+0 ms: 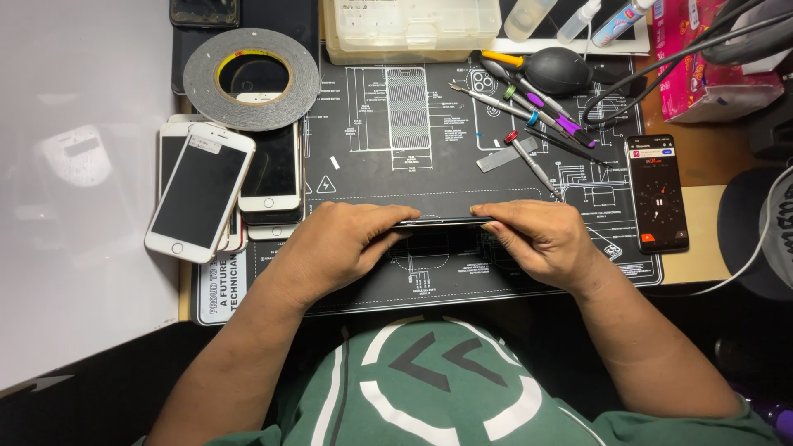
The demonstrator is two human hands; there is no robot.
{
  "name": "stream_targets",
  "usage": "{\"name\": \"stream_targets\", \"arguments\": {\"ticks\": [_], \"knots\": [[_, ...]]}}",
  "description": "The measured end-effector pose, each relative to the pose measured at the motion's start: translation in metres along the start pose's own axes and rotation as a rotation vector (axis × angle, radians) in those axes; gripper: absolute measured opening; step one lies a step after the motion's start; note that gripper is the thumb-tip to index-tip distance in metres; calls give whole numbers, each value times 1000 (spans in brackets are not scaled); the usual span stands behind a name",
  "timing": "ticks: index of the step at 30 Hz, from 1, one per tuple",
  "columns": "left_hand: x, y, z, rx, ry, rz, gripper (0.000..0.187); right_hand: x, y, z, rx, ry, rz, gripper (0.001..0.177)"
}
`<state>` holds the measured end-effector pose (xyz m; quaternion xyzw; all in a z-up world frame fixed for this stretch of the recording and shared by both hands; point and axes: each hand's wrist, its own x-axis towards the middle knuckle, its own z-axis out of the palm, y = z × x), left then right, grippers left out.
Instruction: Reassembling internal components of a smartphone using a screwdriver and cleaning the screen with a cloth.
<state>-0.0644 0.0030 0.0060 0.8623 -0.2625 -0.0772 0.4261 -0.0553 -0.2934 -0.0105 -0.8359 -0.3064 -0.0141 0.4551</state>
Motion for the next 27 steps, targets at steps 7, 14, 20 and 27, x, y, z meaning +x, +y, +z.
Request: {"name": "stream_targets", "arguments": {"ticks": [7, 14, 20, 27], "knots": [[6, -2, 14, -11, 98, 51, 21, 4, -7, 5, 8, 69, -31, 15], [9, 0, 18, 8, 130, 65, 20, 2, -3, 10, -12, 120, -31, 12], [20, 5, 44, 273, 153, 218, 18, 6, -16, 20, -46, 118, -78, 10], [23, 0, 42, 75, 217, 239, 27, 12, -6, 15, 52, 108, -34, 28]]}}
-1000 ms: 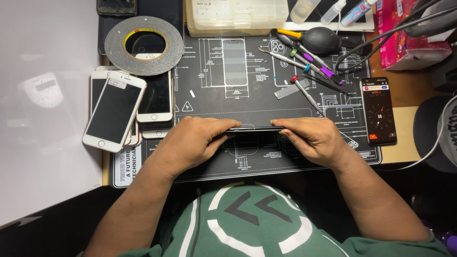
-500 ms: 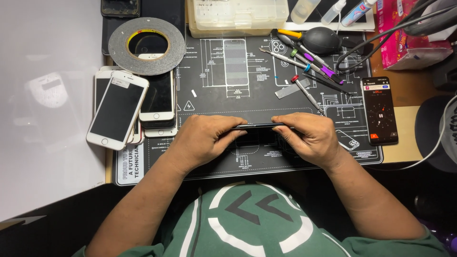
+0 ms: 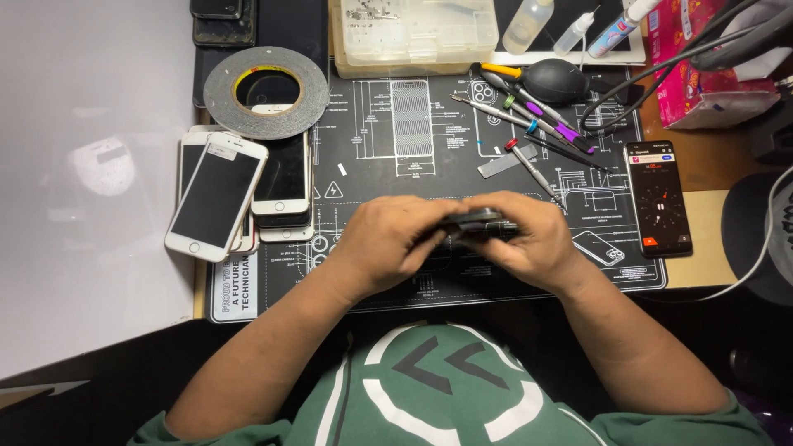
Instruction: Reassembling internal components of a smartphone using a screwdriver and cleaning the screen with a cloth.
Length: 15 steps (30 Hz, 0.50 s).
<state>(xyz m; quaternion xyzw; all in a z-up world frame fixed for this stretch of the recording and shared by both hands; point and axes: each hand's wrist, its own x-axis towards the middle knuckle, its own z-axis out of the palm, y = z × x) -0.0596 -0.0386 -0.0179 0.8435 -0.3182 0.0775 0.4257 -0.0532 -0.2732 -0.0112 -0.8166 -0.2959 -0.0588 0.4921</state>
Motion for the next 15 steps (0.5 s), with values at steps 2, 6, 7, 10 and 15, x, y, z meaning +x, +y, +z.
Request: {"name": "stream_targets", "arguments": {"ticks": [2, 6, 7, 10, 15], "knots": [[3, 11, -3, -165, 80, -37, 30, 4, -4, -2, 62, 15, 40, 21], [4, -1, 9, -832, 232, -147, 28, 8, 10, 0, 84, 53, 56, 8], [5, -3, 7, -829, 234, -141, 28, 14, 8, 0, 81, 54, 50, 8], [2, -13, 9, -977, 268, -147, 29, 22, -1, 2, 87, 70, 5, 8], [6, 0, 1, -1097, 321, -181, 19, 32, -14, 4, 63, 14, -61, 14]]}}
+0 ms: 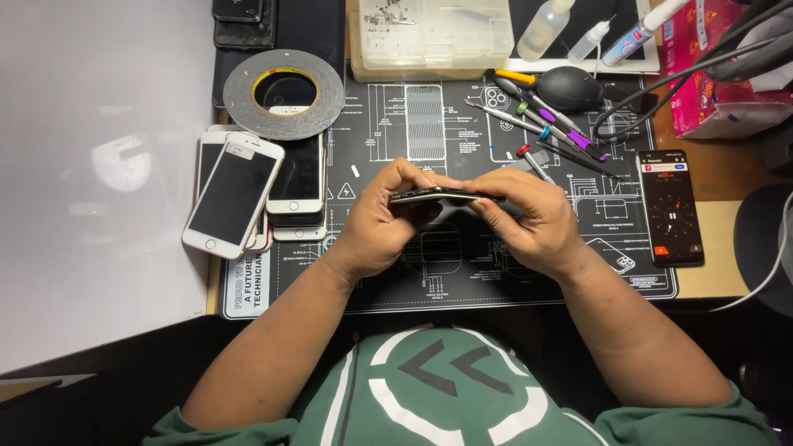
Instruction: Reassembling internal components of a smartphone using a screwdriver and cleaning the screen with a cloth.
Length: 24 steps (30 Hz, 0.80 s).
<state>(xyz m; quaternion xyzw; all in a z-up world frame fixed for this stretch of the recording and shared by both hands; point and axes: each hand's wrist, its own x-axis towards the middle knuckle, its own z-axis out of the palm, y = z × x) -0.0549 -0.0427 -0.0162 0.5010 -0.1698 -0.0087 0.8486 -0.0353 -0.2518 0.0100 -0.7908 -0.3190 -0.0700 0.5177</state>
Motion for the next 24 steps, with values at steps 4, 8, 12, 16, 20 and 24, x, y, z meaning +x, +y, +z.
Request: {"name": "stream_targets", "arguments": {"ticks": [4, 8, 12, 16, 20, 24], "knots": [[-3, 12, -12, 286, 22, -38, 17, 0, 4, -8, -125, -30, -86, 13], [-9, 25, -7, 717, 11, 55, 19, 0, 7, -16, -256, -79, -128, 13], [-15, 27, -5, 971, -81, 27, 21, -2, 10, -10, -300, -178, -138, 11], [-19, 19, -11, 911, -86, -18, 22, -3, 13, -5, -246, -177, -110, 11], [-19, 12, -12, 878, -47, 0, 20, 0, 8, -2, -141, -160, -39, 11], [-22, 6, -12, 881, -19, 24, 19, -2, 7, -1, -114, -160, 2, 10]]}}
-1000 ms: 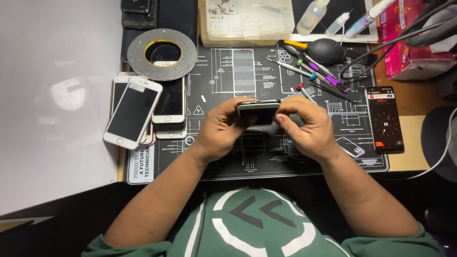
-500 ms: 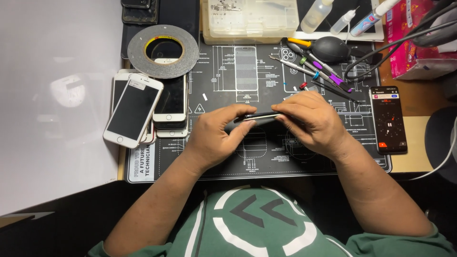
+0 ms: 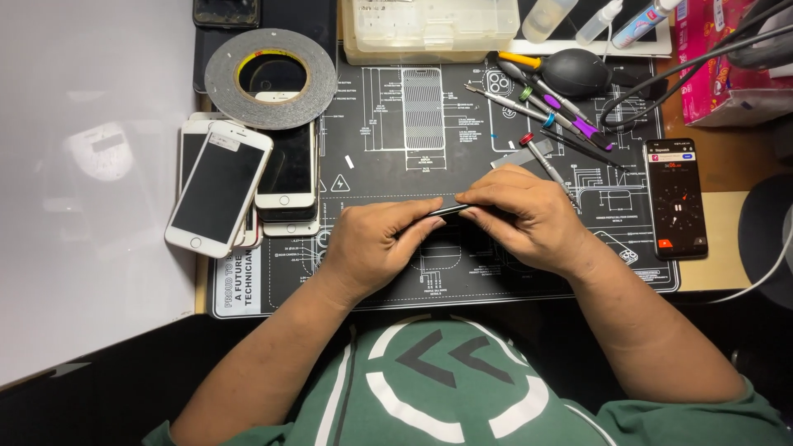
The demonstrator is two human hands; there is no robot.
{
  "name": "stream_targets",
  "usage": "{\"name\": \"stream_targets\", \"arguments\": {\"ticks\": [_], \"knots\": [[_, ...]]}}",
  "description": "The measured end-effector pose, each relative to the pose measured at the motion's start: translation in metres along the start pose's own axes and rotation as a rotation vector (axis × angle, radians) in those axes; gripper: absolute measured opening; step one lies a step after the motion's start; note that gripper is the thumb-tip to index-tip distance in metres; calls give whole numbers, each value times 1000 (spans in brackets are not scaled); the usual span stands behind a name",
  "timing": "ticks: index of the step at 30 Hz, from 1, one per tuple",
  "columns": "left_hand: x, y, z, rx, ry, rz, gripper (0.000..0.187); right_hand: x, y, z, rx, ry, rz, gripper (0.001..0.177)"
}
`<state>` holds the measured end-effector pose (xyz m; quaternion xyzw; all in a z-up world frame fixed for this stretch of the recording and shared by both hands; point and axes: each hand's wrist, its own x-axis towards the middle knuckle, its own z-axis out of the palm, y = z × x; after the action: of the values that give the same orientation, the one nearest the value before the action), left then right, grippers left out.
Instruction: Reassembling internal components of a smartphone using a screwdriver and cleaning the screen with a cloth.
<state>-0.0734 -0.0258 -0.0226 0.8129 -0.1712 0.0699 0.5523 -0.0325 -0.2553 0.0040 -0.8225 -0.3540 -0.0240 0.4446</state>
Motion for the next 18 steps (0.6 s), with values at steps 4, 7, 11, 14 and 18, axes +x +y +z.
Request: {"name": "stream_targets", "arguments": {"ticks": [4, 7, 11, 14, 18], "knots": [[2, 1, -1, 8, 7, -9, 18, -1, 2, 1, -11, 10, -1, 11], [3, 0, -5, 5, -19, -53, 19, 0, 4, -2, -19, 23, -10, 12], [2, 1, -13, 108, -127, -117, 20, -6, 15, -22, -4, -88, 30, 17], [0, -3, -13, 278, -108, -127, 15, -14, 26, -39, -20, -128, 93, 20], [-5, -2, -10, 448, -97, -129, 12, -25, 35, -47, -126, -135, 167, 17]]}}
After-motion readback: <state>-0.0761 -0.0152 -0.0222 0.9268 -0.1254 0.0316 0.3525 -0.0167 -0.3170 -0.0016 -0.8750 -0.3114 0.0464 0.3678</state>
